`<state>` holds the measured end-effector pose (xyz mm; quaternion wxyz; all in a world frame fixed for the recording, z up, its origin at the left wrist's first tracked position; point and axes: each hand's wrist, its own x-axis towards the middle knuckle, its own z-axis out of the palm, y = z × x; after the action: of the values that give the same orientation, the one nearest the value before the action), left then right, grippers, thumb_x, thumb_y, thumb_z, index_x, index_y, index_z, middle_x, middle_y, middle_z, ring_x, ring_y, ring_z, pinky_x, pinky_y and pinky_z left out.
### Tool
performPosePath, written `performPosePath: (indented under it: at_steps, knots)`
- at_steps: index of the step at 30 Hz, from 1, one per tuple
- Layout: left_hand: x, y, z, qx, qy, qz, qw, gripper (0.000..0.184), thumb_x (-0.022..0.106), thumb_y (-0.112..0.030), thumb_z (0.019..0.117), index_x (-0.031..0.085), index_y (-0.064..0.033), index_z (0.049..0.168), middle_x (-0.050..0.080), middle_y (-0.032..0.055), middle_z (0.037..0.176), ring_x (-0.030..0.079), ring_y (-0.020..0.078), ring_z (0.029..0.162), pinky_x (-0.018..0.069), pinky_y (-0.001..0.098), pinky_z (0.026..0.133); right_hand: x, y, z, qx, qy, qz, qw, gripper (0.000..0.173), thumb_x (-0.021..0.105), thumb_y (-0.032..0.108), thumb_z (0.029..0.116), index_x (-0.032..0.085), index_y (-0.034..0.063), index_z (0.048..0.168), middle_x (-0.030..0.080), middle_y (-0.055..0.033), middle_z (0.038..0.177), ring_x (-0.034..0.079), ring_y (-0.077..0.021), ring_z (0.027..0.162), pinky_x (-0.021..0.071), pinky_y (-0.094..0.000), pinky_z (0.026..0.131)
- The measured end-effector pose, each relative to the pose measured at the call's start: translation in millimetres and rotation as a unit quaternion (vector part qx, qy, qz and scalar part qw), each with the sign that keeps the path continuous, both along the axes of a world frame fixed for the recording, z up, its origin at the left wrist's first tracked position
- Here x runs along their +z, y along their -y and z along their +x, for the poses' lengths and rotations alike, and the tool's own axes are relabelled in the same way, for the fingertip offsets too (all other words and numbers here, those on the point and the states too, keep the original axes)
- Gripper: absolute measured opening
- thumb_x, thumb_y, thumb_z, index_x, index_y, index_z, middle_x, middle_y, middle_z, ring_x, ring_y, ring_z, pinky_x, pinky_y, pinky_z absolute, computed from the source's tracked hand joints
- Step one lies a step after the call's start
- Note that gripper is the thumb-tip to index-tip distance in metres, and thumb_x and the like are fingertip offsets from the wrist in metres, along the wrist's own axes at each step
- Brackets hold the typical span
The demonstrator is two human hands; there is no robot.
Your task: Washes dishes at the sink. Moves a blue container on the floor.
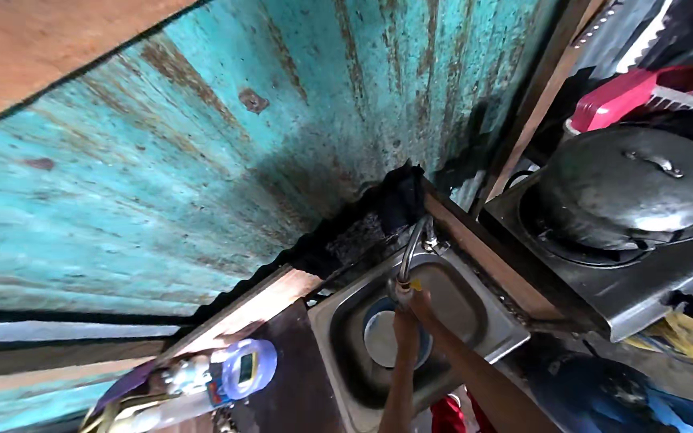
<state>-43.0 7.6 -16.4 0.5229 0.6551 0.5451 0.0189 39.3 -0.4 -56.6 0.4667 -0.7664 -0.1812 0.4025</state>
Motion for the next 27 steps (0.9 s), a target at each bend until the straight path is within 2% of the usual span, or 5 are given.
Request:
performPosePath:
  at_steps: [8,11,15,22,27]
  knots:
    - [-4.7,-13.2,-28.9,-0.038,-0.013,0.019,0.999,0.035,0.039,-0.009,0.1095,0.058,0.0108,0.132,0.063,0.0296,0.124,0.061,0.0370,0.117,0.0459,0.0494,0.105,-14.3,4.4,-18.9,-0.028,-0.201,0.108,0.973,0.035,0.053,0.009,0.1046,0.052,-0.0078,0.136,0.062,-0.0208,0.120,0.064,-0.0234,0.101,0.0556,-0.0384,0.088]
    - [-9.0,-1.1,-27.0,0.045,0.059,-0.034,0.997,0.035,0.034,-0.014,0.1120,0.056,0.0083,0.126,0.055,0.0122,0.089,0.051,0.0167,0.072,0.0478,0.0330,0.069,-3.8,-4.3,-7.8,0.011,-0.081,0.041,0.996,0.041,0.055,0.015,0.1048,0.055,-0.0102,0.136,0.060,-0.0301,0.131,0.062,-0.0361,0.119,0.0509,-0.0474,0.103]
    - [4.4,-11.1,-33.8,0.073,0.133,-0.142,0.978,0.031,0.032,-0.020,0.1130,0.055,0.0013,0.109,0.043,-0.0035,0.064,0.042,0.0037,0.048,0.0398,0.0186,0.047,8.2,-1.2,-1.0,0.067,-0.338,0.137,0.929,0.035,0.047,0.021,0.1081,0.051,0.0125,0.141,0.068,-0.0021,0.123,0.064,-0.0038,0.089,0.0485,-0.0197,0.066]
    - [2.2,-6.4,-37.6,0.047,0.127,-0.174,0.975,0.040,0.026,-0.023,0.1140,0.056,0.0014,0.105,0.038,-0.0062,0.060,0.037,0.0029,0.046,0.0357,0.0182,0.045,10.6,-16.6,0.8,0.043,0.015,0.055,0.997,0.050,0.074,0.025,0.0938,0.062,-0.0110,0.126,0.068,-0.0260,0.121,0.066,-0.0316,0.115,0.0480,-0.0436,0.107]
    - [0.0,-17.7,-33.9,0.047,0.090,-0.133,0.986,0.033,0.035,-0.018,0.1121,0.059,0.0019,0.101,0.043,-0.0031,0.066,0.040,0.0048,0.051,0.0375,0.0205,0.049,6.5,-8.8,-15.8,-0.066,-0.241,0.143,0.958,0.035,0.048,0.012,0.1065,0.054,-0.0013,0.138,0.068,-0.0142,0.123,0.067,-0.0164,0.100,0.0554,-0.0325,0.082]
